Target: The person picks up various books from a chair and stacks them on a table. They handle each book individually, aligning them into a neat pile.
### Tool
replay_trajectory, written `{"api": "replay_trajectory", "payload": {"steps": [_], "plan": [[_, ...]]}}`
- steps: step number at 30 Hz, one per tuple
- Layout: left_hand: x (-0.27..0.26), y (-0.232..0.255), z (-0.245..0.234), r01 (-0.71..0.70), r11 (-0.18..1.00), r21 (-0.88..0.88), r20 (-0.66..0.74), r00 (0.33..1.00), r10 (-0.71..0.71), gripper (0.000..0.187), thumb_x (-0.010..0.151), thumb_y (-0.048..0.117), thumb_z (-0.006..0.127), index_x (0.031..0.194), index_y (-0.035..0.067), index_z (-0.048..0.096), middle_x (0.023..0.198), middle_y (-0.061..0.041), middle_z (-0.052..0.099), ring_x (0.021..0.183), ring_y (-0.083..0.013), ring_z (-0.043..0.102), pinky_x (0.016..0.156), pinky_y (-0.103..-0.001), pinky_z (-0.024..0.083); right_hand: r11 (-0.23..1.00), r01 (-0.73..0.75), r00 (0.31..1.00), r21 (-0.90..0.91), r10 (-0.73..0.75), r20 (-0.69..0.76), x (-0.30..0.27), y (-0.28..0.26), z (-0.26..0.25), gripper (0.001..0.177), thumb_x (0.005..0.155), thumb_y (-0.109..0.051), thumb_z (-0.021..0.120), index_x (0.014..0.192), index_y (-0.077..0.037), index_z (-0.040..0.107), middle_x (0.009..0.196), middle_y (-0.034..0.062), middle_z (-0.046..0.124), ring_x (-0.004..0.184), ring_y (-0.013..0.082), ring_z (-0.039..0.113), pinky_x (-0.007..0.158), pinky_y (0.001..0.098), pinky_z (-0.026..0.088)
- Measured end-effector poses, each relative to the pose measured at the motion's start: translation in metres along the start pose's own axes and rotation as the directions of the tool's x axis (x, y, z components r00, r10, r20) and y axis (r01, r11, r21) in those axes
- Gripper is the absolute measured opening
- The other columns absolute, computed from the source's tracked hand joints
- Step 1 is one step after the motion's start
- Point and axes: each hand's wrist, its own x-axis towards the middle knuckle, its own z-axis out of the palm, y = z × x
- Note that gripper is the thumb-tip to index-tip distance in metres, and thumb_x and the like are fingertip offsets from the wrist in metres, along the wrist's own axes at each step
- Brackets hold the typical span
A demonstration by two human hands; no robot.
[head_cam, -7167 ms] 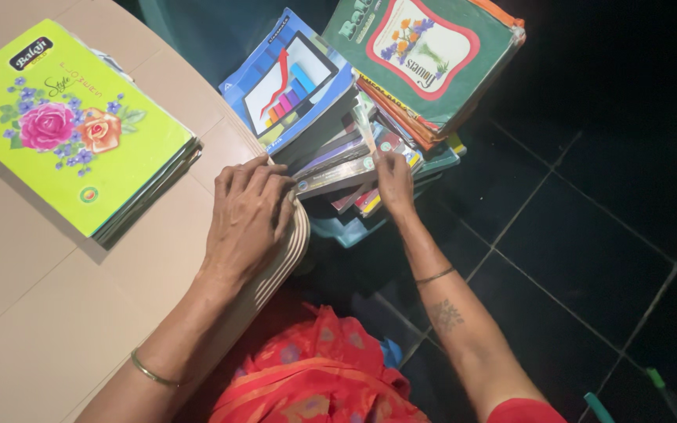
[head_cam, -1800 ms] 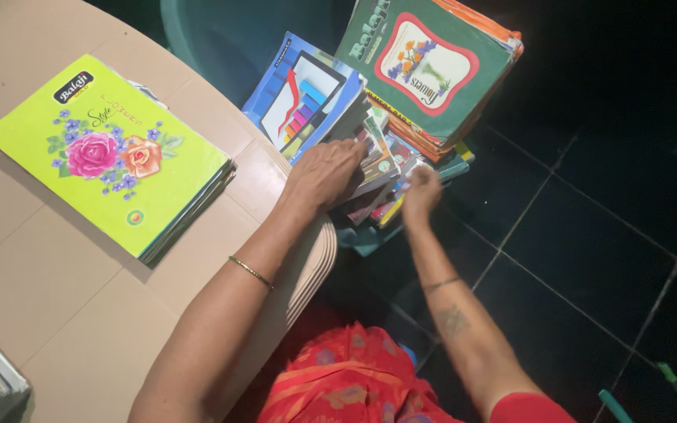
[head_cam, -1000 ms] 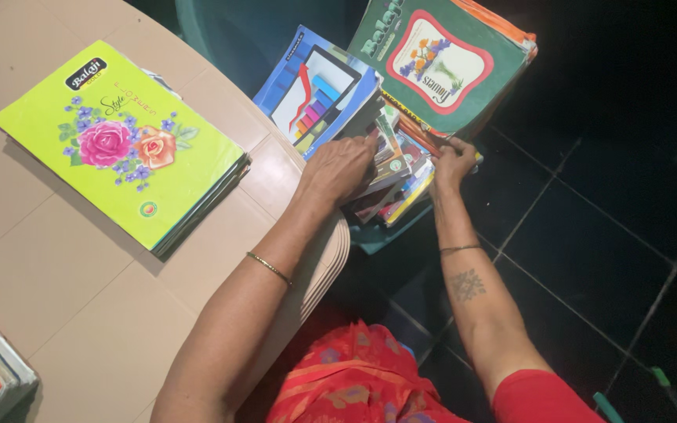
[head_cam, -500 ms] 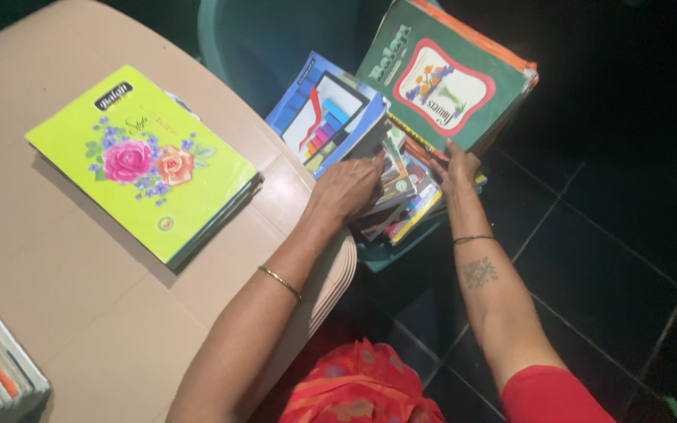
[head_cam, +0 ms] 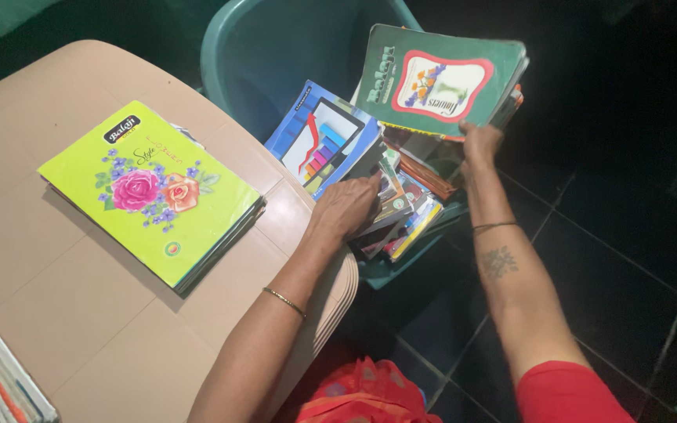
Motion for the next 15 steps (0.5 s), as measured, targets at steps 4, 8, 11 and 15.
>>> {"api": "replay_trajectory", "payload": {"steps": [4, 8, 11, 15], "plan": [[-0.001, 0.0, -0.002, -0.009, 1.0, -0.007, -0.006, 1.0, 0.009, 0.027, 0.098, 0.015, 0.053, 0.114, -0.005, 0.062, 0.088, -0.023, 0.071, 0.082, -0.0391, 0.072, 0.072, -0.049, 0.057, 0.921, 0.292, 0.947, -0.256, -0.317, -0.057, 0.007, -0.019, -0.01, 0.024, 0.08, -0.014, 0.081, 0.095, 0.004, 0.078, 0.084, 0.0091, 0.077, 0.08, 0.0206, 0.072, 0.074, 0.037, 0.056], [0.0, 0.0, -0.002, -0.011, 1.0, -0.027, -0.021, 1.0, 0.011, 0.029, 0.094, 0.014, 0.054, 0.113, -0.006, 0.061, 0.088, -0.023, 0.071, 0.08, -0.0394, 0.072, 0.069, -0.05, 0.056, 0.739, 0.348, 0.883, -0.577, -0.466, -0.064, 0.018, -0.02, -0.022, 0.024, 0.074, -0.019, 0.088, 0.089, -0.002, 0.079, 0.08, 0.0148, 0.074, 0.077, 0.0295, 0.07, 0.079, 0.0445, 0.052], [-0.001, 0.001, -0.002, 0.001, 0.999, -0.034, -0.023, 1.0, -0.001, 0.027, 0.093, 0.014, 0.055, 0.111, -0.005, 0.061, 0.088, -0.022, 0.072, 0.08, -0.0391, 0.072, 0.07, -0.05, 0.056, 0.193, 0.577, 0.389, -0.794, -0.919, 0.059, 0.029, 0.0, -0.027, 0.028, 0.062, -0.029, 0.097, 0.074, -0.012, 0.078, 0.077, 0.0128, 0.076, 0.083, 0.0356, 0.07, 0.084, 0.0632, 0.052], [-0.003, 0.002, -0.003, 0.01, 0.999, -0.037, -0.018, 1.0, -0.011, 0.027, 0.094, 0.017, 0.055, 0.111, -0.004, 0.061, 0.088, -0.022, 0.072, 0.08, -0.0384, 0.072, 0.071, -0.049, 0.056, 0.611, 0.502, 0.74, -0.612, -0.67, -0.062, 0.029, 0.01, -0.029, 0.028, 0.072, -0.019, 0.092, 0.085, -0.002, 0.075, 0.094, 0.0226, 0.069, 0.091, 0.0384, 0.069, 0.082, 0.0493, 0.053]]}}
